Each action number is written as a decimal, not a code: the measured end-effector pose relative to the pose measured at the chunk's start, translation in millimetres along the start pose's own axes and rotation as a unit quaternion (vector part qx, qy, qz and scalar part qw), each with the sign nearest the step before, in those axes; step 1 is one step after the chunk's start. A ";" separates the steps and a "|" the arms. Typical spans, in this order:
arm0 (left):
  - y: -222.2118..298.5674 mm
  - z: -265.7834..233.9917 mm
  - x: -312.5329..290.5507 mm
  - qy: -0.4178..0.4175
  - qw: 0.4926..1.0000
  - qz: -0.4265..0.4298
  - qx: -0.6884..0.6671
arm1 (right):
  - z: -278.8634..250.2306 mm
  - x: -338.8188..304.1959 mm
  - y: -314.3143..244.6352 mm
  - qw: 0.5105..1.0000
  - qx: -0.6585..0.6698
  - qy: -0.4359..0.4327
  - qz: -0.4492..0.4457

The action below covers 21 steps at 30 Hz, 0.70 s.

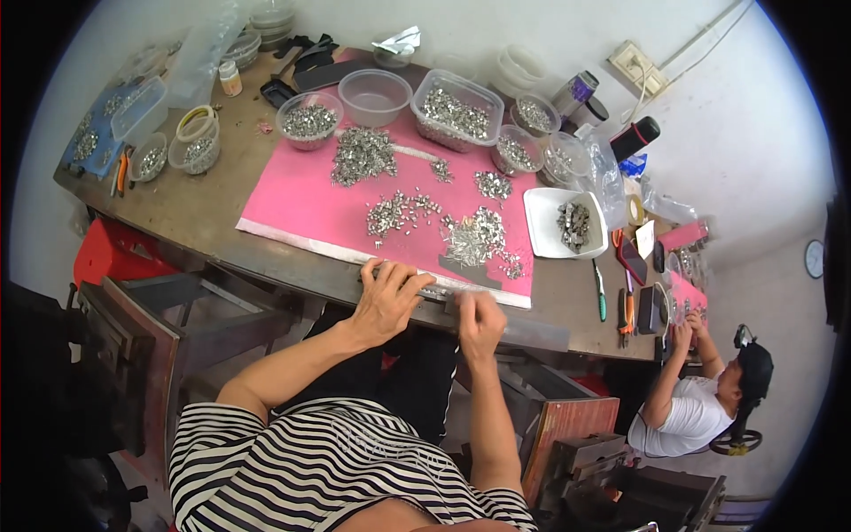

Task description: The person places small metal components into a metal fixture by hand, loads the fixture into a press machine to rotate its hand wheel, and fits additional metal pieces into the fixture.

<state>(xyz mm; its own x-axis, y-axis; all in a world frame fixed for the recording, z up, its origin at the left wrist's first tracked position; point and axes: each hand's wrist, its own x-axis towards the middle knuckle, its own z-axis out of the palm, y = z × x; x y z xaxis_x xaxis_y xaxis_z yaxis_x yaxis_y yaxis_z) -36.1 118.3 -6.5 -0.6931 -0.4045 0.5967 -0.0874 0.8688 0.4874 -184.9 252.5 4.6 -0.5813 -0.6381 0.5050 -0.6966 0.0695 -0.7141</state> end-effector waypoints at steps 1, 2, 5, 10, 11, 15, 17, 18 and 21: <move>0.8 0.7 0.1 0.016 1.000 -0.010 0.008 | 2.9 18.8 5.1 1.000 -0.016 0.010 -0.003; 1.1 2.2 -0.1 0.016 1.000 -0.012 0.007 | 6.2 40.7 10.1 0.999 -0.033 0.020 -0.006; -1.2 3.5 -1.4 0.035 0.999 0.007 0.007 | 29.2 114.4 31.3 0.996 -0.070 -0.012 -0.044; -0.2 -1.9 1.0 0.026 1.000 -0.006 -0.008 | 80.0 181.3 76.8 0.983 -0.149 -0.011 -0.111; -0.5 -7.9 1.4 0.031 0.998 -0.003 -0.053 | 89.7 184.0 76.7 0.982 -0.156 -0.007 -0.108; -20.9 -36.2 3.6 0.073 0.994 0.004 -0.086 | 101.5 188.1 83.2 0.976 -0.192 -0.009 -0.104; -41.4 -50.5 6.4 0.083 0.995 -0.031 -0.044 | 100.1 187.6 84.1 0.978 -0.176 -0.008 -0.111; -51.1 -55.7 8.9 0.089 0.995 -0.045 -0.018 | 98.4 188.4 85.8 0.977 -0.182 -0.009 -0.112; -68.7 -60.2 19.4 0.033 0.995 -0.091 0.031 | 91.4 185.2 83.6 0.977 -0.191 -0.024 -0.094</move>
<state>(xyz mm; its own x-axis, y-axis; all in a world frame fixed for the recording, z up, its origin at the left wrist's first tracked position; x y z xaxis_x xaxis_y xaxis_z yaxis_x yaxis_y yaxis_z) -0.4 33.5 10.1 -0.6136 -0.5728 0.5435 -0.2529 0.7946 0.5520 -312.4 70.0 -5.8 -0.4150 -0.7009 0.5801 -0.9001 0.2230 -0.3744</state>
